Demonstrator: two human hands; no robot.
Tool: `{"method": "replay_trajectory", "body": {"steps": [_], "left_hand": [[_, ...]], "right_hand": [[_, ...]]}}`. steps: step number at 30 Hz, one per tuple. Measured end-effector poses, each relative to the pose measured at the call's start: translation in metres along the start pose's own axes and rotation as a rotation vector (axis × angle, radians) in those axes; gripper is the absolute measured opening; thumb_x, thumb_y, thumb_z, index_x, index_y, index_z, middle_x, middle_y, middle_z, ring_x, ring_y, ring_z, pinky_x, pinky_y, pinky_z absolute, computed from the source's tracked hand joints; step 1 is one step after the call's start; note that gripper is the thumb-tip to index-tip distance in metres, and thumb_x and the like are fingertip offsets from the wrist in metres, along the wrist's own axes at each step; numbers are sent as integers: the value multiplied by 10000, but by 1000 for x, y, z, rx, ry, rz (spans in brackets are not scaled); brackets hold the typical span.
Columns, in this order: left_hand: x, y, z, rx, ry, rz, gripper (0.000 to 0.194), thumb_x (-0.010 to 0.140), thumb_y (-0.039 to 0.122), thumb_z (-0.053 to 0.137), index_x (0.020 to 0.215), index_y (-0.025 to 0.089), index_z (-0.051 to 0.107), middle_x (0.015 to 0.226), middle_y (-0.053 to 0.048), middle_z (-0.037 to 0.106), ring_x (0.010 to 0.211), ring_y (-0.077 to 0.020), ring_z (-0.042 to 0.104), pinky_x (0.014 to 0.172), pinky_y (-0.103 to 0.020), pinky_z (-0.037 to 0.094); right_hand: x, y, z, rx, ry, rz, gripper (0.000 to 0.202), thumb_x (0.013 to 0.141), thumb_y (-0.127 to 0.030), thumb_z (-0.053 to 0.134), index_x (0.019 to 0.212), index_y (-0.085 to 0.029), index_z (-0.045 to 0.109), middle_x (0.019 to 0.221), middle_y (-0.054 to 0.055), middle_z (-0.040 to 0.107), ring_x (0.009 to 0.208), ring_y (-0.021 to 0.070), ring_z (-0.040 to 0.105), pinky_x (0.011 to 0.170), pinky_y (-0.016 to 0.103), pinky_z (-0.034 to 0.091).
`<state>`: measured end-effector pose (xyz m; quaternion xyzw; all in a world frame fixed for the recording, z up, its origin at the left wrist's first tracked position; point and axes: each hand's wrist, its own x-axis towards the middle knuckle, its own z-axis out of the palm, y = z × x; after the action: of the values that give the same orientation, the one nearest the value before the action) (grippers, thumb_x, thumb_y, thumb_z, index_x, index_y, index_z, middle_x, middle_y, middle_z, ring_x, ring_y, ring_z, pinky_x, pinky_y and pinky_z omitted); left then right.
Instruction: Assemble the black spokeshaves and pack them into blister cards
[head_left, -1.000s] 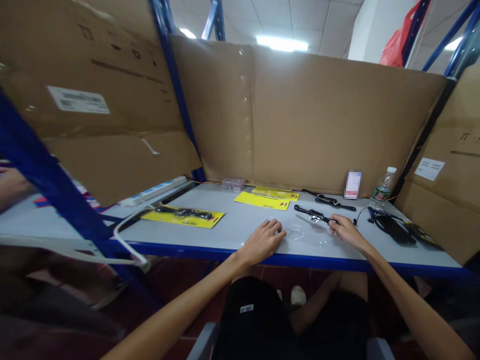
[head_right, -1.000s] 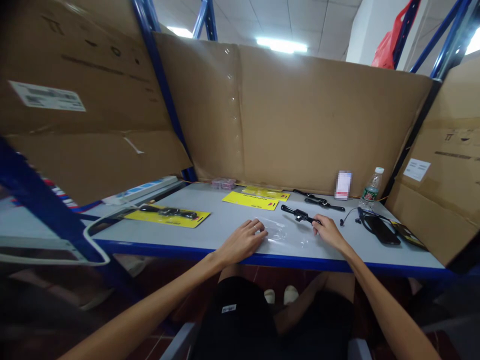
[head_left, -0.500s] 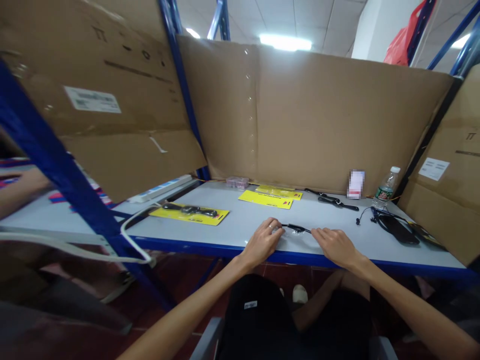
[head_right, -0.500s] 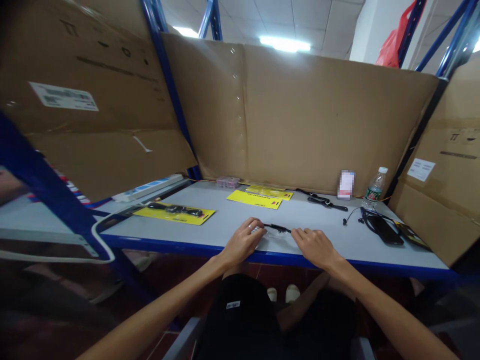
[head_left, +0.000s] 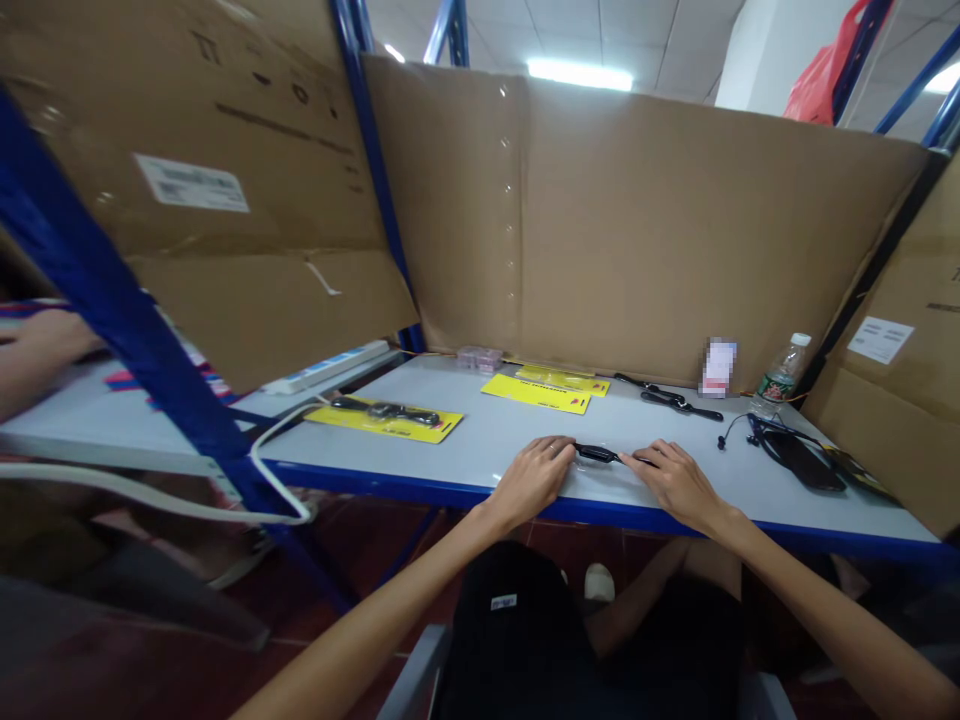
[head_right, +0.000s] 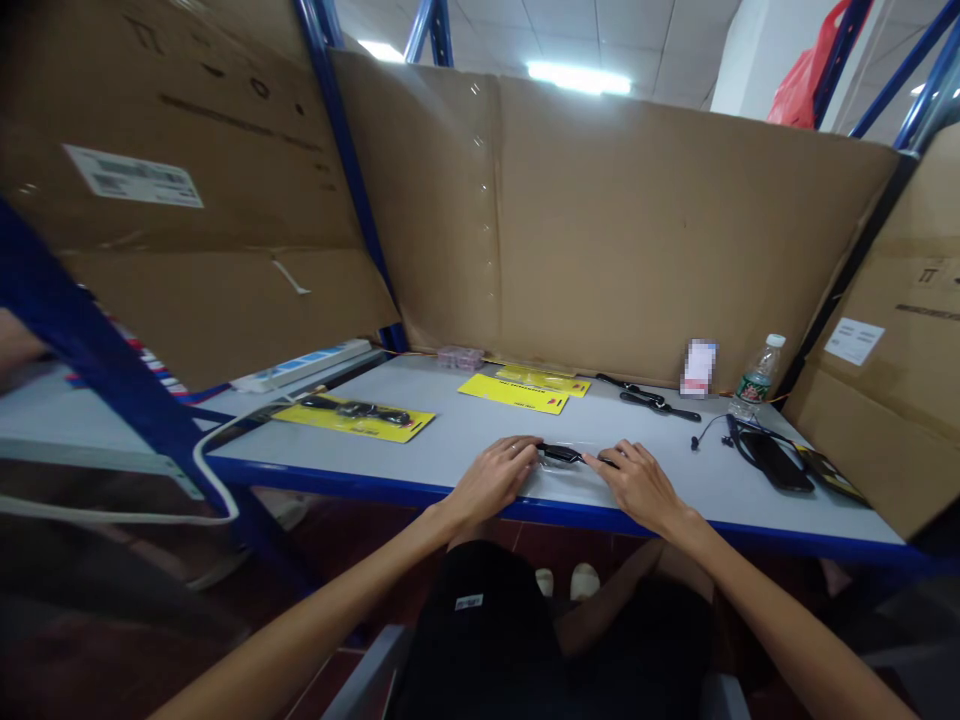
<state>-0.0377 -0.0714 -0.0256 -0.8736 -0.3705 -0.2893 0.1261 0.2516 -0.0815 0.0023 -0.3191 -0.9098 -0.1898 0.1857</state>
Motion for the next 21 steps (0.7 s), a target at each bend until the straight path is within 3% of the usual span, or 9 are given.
{"method": "replay_trajectory", "body": {"steps": [6, 10, 15, 21], "left_hand": [[0, 2, -1, 45, 14, 0, 163, 988, 121, 447, 999, 209, 584, 1150, -104, 660, 1063, -277, 584, 895, -437, 513], [0, 3, -2, 75, 40, 13, 157, 1002, 132, 450, 973, 207, 586, 1105, -96, 657, 1042, -272, 571, 872, -419, 504], [-3, 1, -1, 85, 43, 47, 186, 975, 94, 453, 956, 206, 600, 1053, -98, 644, 982, -274, 551, 830, -409, 501], [-7, -3, 4, 87, 26, 46, 203, 974, 88, 445, 948, 213, 602, 923, -76, 630, 904, -267, 559, 771, -398, 490]], "right_hand": [[-6, 0, -3, -20, -56, -21, 439, 986, -92, 454, 1392, -180, 597, 1186, 146, 670, 1048, 277, 549, 882, 421, 465], [-3, -6, -10, 32, -89, 68, 368, 979, -83, 460, 1270, -167, 669, 1097, 133, 668, 1001, 265, 552, 847, 393, 470], [19, -16, -21, 95, -195, 241, 193, 992, -183, 543, 1078, -174, 716, 993, 98, 675, 980, 256, 587, 850, 358, 474], [45, -23, -23, 133, -308, 324, 131, 944, -223, 649, 1056, -187, 706, 1068, 102, 697, 962, 232, 662, 813, 304, 469]]}}
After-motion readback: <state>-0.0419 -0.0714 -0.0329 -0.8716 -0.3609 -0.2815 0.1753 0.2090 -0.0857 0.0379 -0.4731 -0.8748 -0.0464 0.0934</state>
